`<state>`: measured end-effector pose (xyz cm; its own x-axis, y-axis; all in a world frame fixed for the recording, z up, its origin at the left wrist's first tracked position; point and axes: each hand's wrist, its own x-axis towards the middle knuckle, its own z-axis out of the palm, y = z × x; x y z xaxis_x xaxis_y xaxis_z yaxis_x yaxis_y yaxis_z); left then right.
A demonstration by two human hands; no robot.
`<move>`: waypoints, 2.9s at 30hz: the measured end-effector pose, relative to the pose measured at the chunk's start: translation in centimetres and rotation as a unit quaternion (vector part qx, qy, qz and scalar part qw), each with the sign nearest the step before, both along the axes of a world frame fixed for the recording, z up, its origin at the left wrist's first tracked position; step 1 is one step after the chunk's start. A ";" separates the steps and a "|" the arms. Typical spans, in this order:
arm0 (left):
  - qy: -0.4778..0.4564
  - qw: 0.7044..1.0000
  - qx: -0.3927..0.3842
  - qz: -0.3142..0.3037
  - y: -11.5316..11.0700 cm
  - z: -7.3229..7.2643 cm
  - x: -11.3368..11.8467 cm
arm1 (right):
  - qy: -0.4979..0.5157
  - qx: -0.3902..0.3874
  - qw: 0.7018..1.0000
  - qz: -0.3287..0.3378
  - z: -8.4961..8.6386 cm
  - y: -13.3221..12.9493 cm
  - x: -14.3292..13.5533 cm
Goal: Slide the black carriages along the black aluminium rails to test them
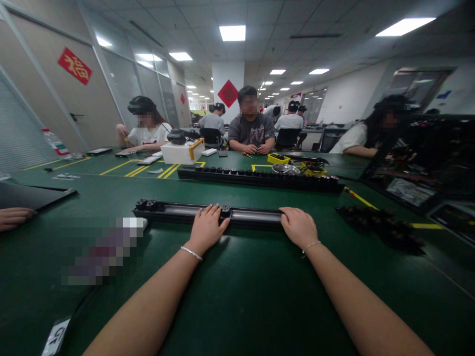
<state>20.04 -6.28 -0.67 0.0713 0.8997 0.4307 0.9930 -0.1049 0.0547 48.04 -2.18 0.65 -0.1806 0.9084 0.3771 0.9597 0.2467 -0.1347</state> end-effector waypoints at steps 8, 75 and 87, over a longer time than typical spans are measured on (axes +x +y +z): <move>-0.014 1.000 -0.003 -0.025 -0.1 0.2 0.1 | 0.001 -0.008 1.000 -0.001 0.3 -0.2 -0.1; -0.014 0.991 -0.058 -0.121 -0.4 0.6 0.3 | 0.002 -0.009 1.000 -0.003 0.4 -0.2 -0.1; -0.007 0.992 -0.059 -0.109 -0.4 0.5 0.5 | -0.002 0.001 1.000 -0.005 0.1 -0.1 -0.1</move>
<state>20.58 -6.65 -0.13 0.2644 0.9081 0.3247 0.9465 -0.3089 0.0932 47.93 -2.25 0.71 -0.1736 0.9095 0.3777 0.9623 0.2381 -0.1311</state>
